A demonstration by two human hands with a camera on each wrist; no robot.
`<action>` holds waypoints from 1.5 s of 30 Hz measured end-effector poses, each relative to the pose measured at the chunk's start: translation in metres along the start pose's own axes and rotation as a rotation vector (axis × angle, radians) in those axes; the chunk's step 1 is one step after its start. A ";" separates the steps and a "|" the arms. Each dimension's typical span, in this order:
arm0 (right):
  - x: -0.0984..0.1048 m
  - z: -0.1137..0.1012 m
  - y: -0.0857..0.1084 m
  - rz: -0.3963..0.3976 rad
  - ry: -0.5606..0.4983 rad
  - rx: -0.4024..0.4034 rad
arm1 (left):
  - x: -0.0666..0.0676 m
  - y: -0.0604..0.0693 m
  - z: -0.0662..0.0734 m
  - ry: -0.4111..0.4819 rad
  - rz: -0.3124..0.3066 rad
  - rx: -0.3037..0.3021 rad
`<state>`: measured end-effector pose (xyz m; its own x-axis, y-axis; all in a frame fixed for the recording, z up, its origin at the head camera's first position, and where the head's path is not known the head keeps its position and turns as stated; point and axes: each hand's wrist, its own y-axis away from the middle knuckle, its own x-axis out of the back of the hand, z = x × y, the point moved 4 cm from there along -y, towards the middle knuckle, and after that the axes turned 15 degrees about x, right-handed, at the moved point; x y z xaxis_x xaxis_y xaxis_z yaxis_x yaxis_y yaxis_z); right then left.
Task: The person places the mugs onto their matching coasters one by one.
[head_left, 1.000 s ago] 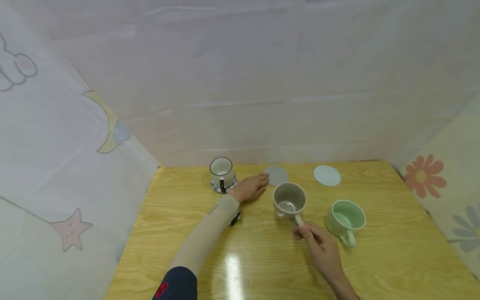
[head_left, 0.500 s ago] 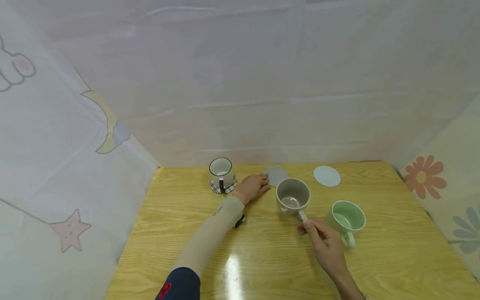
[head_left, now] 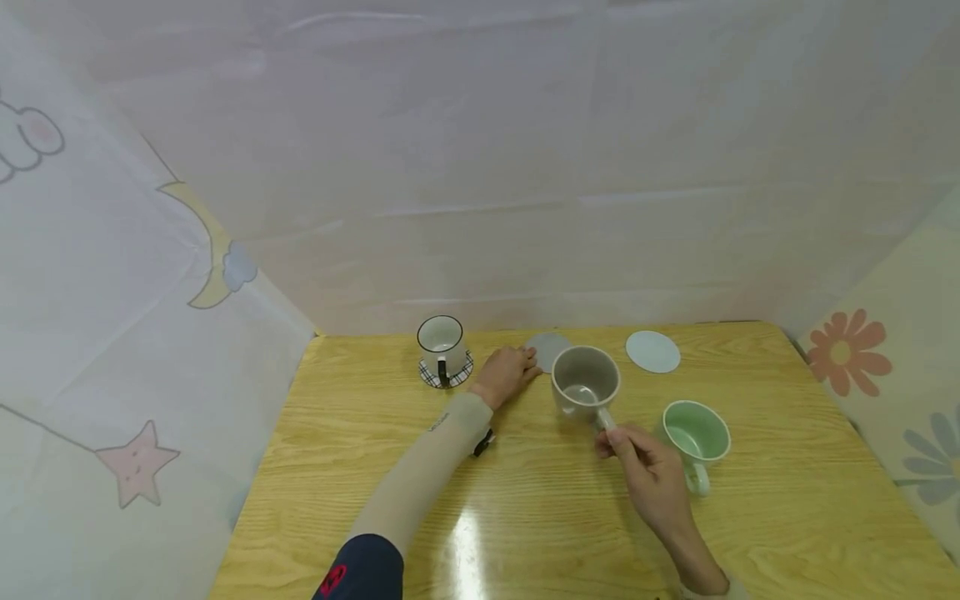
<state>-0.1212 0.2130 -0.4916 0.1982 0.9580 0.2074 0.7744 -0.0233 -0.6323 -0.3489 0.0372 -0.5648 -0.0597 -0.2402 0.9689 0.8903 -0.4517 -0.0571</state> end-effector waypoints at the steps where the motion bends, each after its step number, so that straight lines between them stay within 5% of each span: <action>1: 0.000 0.000 -0.002 -0.001 0.004 0.005 | 0.000 0.000 0.000 -0.004 0.003 0.001; 9: 0.004 0.000 -0.016 0.018 0.002 0.049 | 0.003 0.002 0.004 0.001 0.000 0.004; 20: 0.005 0.006 -0.035 -0.005 0.048 0.021 | 0.001 0.002 0.002 0.000 0.035 -0.015; 30: 0.004 0.011 -0.049 0.066 -0.021 -0.035 | -0.006 0.001 -0.001 0.032 0.028 0.011; 45: 0.000 0.017 -0.065 0.066 -0.015 -0.014 | -0.009 0.004 0.003 0.018 0.015 0.027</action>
<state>-0.1818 0.2194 -0.4627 0.2405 0.9583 0.1540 0.7681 -0.0909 -0.6338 -0.3434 0.0404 -0.5732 -0.0536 -0.2621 0.9636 0.9030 -0.4246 -0.0653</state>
